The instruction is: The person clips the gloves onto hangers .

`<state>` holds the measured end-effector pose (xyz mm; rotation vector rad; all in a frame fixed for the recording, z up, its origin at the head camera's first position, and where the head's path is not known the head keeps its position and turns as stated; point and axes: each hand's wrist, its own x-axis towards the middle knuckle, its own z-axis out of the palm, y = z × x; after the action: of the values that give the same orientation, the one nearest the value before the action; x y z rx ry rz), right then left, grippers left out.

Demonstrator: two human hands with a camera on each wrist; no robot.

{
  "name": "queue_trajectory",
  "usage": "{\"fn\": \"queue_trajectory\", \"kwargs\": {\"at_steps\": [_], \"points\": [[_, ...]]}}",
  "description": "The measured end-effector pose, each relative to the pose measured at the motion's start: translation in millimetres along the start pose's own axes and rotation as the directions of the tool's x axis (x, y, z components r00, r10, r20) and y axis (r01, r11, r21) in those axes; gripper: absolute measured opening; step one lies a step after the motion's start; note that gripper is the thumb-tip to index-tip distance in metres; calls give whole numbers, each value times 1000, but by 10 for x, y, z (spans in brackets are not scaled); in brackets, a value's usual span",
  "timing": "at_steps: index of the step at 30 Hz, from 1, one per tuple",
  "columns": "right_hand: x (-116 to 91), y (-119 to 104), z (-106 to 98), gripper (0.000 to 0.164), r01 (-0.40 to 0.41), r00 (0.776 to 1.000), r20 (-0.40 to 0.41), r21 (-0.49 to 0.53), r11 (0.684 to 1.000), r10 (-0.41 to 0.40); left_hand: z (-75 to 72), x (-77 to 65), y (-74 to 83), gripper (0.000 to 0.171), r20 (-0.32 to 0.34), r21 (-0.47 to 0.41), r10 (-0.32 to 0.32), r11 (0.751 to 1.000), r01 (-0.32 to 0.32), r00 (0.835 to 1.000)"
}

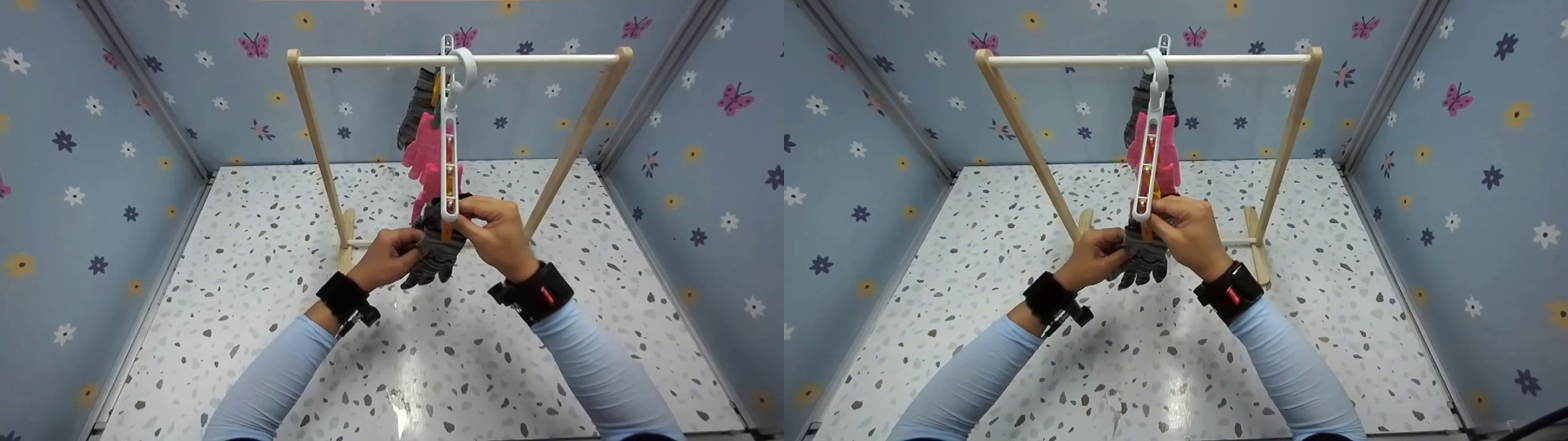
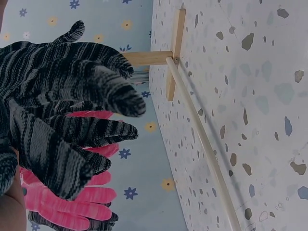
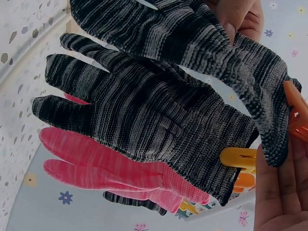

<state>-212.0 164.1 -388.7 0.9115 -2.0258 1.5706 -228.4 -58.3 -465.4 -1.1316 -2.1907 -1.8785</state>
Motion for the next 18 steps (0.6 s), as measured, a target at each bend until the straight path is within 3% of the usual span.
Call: {"fn": "queue_trajectory", "kwargs": {"at_steps": [18], "points": [[-62,23,-28,23,-55,998,36,5,998,55,57,-17,-32,12,-18,-19,15,1000,-15,1000]]}}
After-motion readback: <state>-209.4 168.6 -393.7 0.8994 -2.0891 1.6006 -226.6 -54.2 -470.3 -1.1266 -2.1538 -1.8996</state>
